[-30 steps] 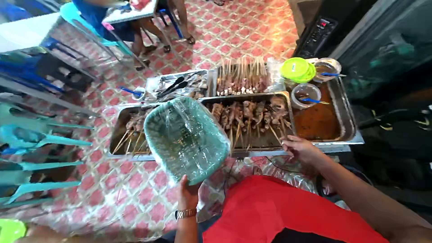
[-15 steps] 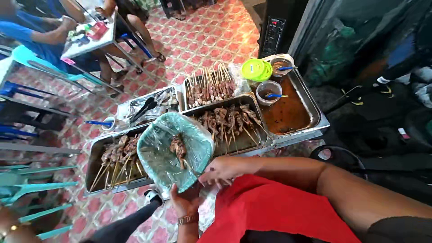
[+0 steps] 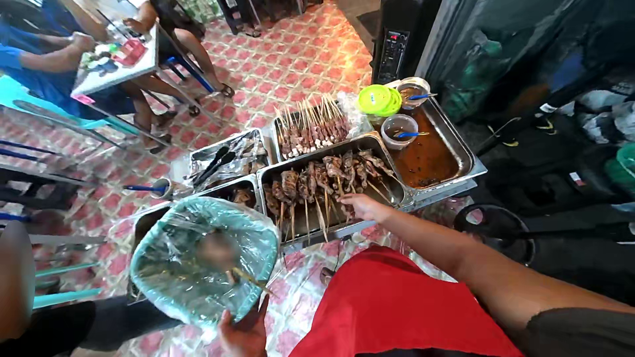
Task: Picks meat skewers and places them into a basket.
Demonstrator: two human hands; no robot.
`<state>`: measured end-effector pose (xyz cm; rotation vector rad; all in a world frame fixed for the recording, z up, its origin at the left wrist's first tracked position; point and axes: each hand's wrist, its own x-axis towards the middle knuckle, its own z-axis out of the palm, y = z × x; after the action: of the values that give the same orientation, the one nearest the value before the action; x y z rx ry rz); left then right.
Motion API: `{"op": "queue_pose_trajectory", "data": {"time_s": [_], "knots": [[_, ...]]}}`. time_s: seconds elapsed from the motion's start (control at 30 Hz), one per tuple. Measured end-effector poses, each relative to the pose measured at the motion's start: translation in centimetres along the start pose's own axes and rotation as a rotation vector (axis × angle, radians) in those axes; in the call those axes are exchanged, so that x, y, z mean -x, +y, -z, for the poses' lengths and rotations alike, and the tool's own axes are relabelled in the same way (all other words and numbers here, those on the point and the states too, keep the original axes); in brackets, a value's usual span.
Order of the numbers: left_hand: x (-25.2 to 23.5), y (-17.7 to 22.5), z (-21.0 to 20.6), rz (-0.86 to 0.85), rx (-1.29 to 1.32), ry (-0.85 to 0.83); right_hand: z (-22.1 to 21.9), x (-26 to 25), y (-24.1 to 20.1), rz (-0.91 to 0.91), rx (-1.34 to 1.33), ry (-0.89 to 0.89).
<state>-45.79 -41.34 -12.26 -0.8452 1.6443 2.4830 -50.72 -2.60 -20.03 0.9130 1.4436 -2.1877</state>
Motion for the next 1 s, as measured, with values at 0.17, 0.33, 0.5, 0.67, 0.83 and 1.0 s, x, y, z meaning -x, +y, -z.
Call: {"op": "queue_pose_trajectory", "data": {"time_s": [0.17, 0.33, 0.5, 0.67, 0.83, 1.0], "knots": [[-2.3, 0.8, 3.3, 0.042, -0.023, -0.033, -0.2, 3.7, 0.0, 0.116, 0.339, 0.054], [-4.1, 1.9, 4.6, 0.144, -0.083, -0.164, -4.6, 10.9, 0.3, 0.245, 0.341, -0.191], [-5.6, 2.4, 2.7, 0.209, -0.182, -0.287, -13.1, 13.1, 0.7, 0.261, 0.263, -0.450], [-5.7, 1.9, 0.6, 0.234, -0.172, -0.312, -18.4, 11.2, 0.1, 0.146, 0.503, -0.505], [-5.0, 0.6, 1.0, 0.238, -0.042, -0.245, -11.7, 10.9, -3.7, 0.178, 0.722, -0.019], [-4.0, -0.3, 2.2, 0.163, 0.032, -0.209, 0.6, 1.4, -0.3, -0.157, 0.657, 0.391]]}}
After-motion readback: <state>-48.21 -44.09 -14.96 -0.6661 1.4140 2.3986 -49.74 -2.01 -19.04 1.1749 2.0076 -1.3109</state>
